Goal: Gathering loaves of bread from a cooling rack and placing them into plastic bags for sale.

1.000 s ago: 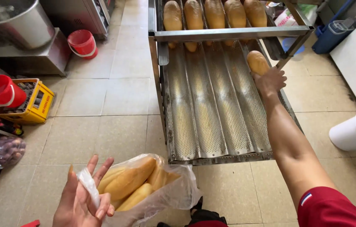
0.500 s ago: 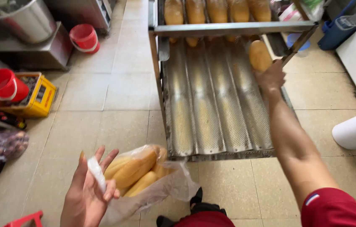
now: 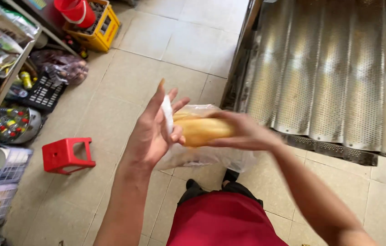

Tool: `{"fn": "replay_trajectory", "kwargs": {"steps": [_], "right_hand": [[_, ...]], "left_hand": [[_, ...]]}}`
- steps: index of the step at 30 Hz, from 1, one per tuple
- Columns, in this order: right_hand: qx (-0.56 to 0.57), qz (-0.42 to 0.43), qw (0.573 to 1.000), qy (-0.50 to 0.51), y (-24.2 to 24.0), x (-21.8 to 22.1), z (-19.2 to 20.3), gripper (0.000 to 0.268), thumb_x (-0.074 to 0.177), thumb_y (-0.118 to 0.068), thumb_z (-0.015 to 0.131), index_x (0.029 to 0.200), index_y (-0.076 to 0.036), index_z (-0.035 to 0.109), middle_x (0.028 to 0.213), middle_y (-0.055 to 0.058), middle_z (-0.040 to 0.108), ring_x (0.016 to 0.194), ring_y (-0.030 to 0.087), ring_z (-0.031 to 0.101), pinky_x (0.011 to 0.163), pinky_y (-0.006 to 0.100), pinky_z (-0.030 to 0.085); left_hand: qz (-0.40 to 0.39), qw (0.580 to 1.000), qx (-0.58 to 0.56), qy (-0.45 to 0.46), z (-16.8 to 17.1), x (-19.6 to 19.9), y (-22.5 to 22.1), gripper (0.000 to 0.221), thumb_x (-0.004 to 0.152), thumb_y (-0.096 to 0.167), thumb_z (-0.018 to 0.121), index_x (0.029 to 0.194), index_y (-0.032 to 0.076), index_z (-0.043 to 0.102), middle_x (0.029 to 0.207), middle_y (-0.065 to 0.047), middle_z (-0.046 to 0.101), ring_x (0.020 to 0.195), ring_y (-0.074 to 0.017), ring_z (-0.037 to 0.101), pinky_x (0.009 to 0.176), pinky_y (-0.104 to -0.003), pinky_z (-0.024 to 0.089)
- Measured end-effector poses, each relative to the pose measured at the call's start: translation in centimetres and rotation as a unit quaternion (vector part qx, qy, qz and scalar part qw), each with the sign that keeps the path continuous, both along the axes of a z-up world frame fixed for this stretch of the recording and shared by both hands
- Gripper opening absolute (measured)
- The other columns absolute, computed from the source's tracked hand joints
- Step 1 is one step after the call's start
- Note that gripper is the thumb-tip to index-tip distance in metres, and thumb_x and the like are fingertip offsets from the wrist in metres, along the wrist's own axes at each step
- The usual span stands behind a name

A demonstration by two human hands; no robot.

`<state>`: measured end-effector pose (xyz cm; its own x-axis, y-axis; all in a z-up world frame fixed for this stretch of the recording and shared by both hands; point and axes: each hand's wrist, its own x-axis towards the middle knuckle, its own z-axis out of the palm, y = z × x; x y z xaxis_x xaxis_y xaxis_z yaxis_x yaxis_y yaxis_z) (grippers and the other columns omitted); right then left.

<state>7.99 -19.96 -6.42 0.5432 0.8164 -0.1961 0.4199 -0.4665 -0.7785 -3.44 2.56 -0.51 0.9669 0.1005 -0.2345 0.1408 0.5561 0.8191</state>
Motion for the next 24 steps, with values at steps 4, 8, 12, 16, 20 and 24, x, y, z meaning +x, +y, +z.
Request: {"fn": "replay_trajectory", "kwargs": {"steps": [4,8,12,16,20,24], "right_hand": [[0.091,0.054,0.991,-0.087,3.9,-2.5,-3.7,0.077,0.083,-0.046,0.079,0.146,-0.01,0.053,0.143,0.02,0.057,0.126,0.032,0.06,0.105,0.049,0.054],[-0.051,-0.03,0.974,-0.218,3.0,-4.3,-5.7,0.097,0.073,-0.055,0.08,0.152,-0.01,0.048,0.149,0.021,0.05,0.131,0.039,0.051,0.102,0.055,0.048],[-0.2,-0.068,0.947,-0.242,1.0,-3.4,-12.0,0.085,0.077,-0.056,0.074,0.141,-0.003,0.057,0.127,0.021,0.065,0.112,0.039,0.065,0.094,0.052,0.056],[-0.157,-0.148,0.975,0.05,5.8,-3.3,-8.5,0.043,0.098,-0.042,0.065,0.126,-0.01,0.074,0.103,0.013,0.077,0.086,0.026,0.069,0.08,0.042,0.06],[0.092,-0.173,0.921,0.337,14.2,-7.3,-2.0,0.032,0.099,-0.025,0.064,0.12,-0.004,0.074,0.091,0.005,0.071,0.07,0.011,0.061,0.065,0.027,0.056],[0.039,-0.01,0.955,0.294,18.8,-9.6,-0.7,0.038,0.101,-0.033,0.06,0.125,-0.006,0.072,0.085,0.005,0.066,0.066,0.009,0.054,0.061,0.022,0.053]], "left_hand": [[0.05,0.998,0.03,-0.008,1.2,-3.3,2.9,0.121,0.084,0.072,0.069,0.166,0.007,0.007,0.158,-0.026,0.035,0.077,-0.0092,0.065,0.054,-0.03,0.051],[0.095,0.995,0.009,0.006,1.2,-7.6,7.8,0.126,0.085,0.074,0.066,0.164,-0.008,0.016,0.156,-0.028,0.043,0.052,-0.0071,0.041,0.053,-0.024,0.047],[0.104,0.995,0.007,-0.012,2.4,-11.2,10.8,0.123,0.085,0.075,0.064,0.165,-0.005,0.014,0.155,-0.024,0.047,0.053,-0.007,0.042,0.056,-0.023,0.047],[0.121,0.992,0.017,-0.042,0.9,-15.5,15.6,0.116,0.093,0.073,0.064,0.168,-0.004,0.021,0.151,-0.024,0.053,0.053,-0.0032,0.037,0.051,-0.018,0.039],[0.204,0.979,0.021,-0.013,-3.1,-16.3,14.2,0.085,0.097,0.06,0.059,0.152,-0.003,0.042,0.114,-0.017,0.064,0.047,-0.0041,0.04,0.039,-0.019,0.033],[0.203,0.97,0.111,0.075,-6.0,-17.3,14.0,0.059,0.095,0.042,0.067,0.137,0.002,0.056,0.091,-0.005,0.062,0.045,-0.0036,0.039,0.037,-0.022,0.03]]}}
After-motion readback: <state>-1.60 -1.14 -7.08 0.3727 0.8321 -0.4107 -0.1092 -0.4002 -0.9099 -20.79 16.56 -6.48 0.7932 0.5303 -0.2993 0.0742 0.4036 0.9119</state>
